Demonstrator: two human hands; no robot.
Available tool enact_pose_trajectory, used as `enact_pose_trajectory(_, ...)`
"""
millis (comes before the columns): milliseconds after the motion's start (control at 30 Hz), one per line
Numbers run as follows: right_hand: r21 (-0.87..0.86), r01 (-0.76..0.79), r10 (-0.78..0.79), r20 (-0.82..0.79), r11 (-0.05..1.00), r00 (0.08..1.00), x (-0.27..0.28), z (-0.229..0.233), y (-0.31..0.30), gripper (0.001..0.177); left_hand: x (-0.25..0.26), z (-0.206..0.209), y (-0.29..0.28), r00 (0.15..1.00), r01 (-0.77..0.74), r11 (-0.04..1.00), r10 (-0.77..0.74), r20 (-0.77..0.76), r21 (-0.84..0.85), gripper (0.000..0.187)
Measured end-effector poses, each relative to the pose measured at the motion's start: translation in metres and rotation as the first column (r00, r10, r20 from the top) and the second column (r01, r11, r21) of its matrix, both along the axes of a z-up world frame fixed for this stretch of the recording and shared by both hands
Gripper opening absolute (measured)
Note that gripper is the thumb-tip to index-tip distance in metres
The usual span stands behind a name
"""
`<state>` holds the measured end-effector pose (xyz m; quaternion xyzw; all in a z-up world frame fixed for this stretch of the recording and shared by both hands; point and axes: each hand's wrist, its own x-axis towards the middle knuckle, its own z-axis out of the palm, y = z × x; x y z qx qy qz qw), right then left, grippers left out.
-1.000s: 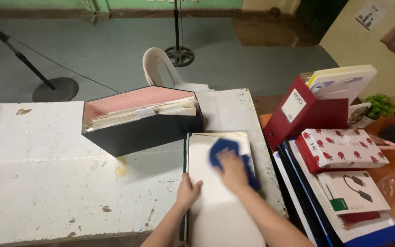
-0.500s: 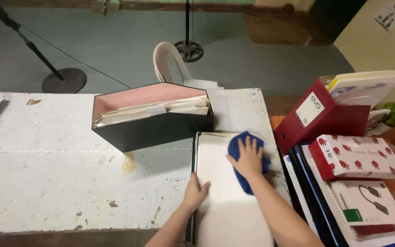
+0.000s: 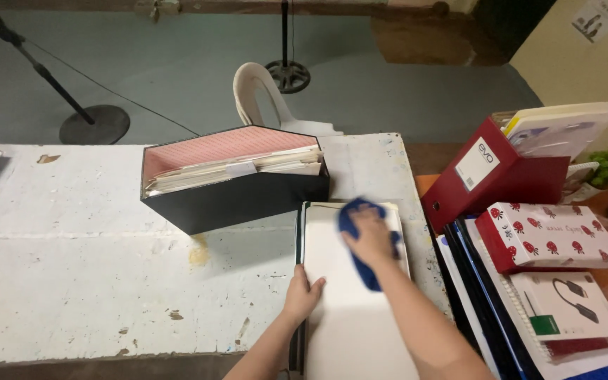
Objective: The person wipes the covers and pages of several documents and binders using a blue cloth. They handle the items one by one, flipping them over to clean both sides, and then place them into a black storage box on the table.
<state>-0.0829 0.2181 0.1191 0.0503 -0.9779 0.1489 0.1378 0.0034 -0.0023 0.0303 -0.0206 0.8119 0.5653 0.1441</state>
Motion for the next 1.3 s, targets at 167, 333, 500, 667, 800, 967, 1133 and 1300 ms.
enact_pose_trajectory(167,0.142,0.317,-0.346,0.298,0.938,0.890,0.024,0.006,0.025,0.078,0.000,-0.003,0.001,1.000,-0.001,1.000,0.001,0.013,-0.011,0.059)
enact_pose_trajectory(333,0.121,-0.013,0.003,0.083,0.993,0.997,0.103,0.005,-0.038,0.057,-0.006,-0.033,0.003,0.999,-0.020,0.999,0.018,-0.040,-0.050,0.058)
enact_pose_trajectory(500,0.135,-0.280,0.245,0.229,0.951,0.942,0.149,-0.014,-0.045,0.072,-0.011,-0.042,-0.001,0.989,-0.039,0.994,0.053,-0.139,0.099,0.027)
enact_pose_trajectory(667,0.085,-0.008,-0.013,0.248,0.996,0.969,0.103,0.014,0.012,0.064,-0.011,-0.024,-0.003,0.999,-0.020,0.998,0.021,-0.029,0.059,0.040)
enact_pose_trajectory(800,0.174,0.010,-0.061,0.289,0.985,0.955,0.112,0.021,-0.003,0.066,-0.011,-0.025,-0.001,0.998,-0.014,0.999,0.016,-0.062,0.033,0.046)
enact_pose_trajectory(967,-0.005,-0.449,0.436,0.254,0.893,0.863,0.190,-0.003,-0.047,0.077,-0.017,-0.052,0.000,0.992,-0.035,0.999,0.033,-0.118,-0.012,0.029)
enact_pose_trajectory(1133,0.007,-0.569,0.539,0.310,0.823,0.783,0.206,0.002,-0.014,0.082,-0.016,-0.043,-0.001,0.991,-0.025,1.000,0.024,-0.128,-0.003,0.034)
enact_pose_trajectory(1300,0.128,-0.087,0.041,0.321,0.988,0.946,0.181,0.013,0.032,0.072,-0.011,-0.024,-0.001,0.998,-0.010,1.000,0.009,-0.064,-0.017,0.050)
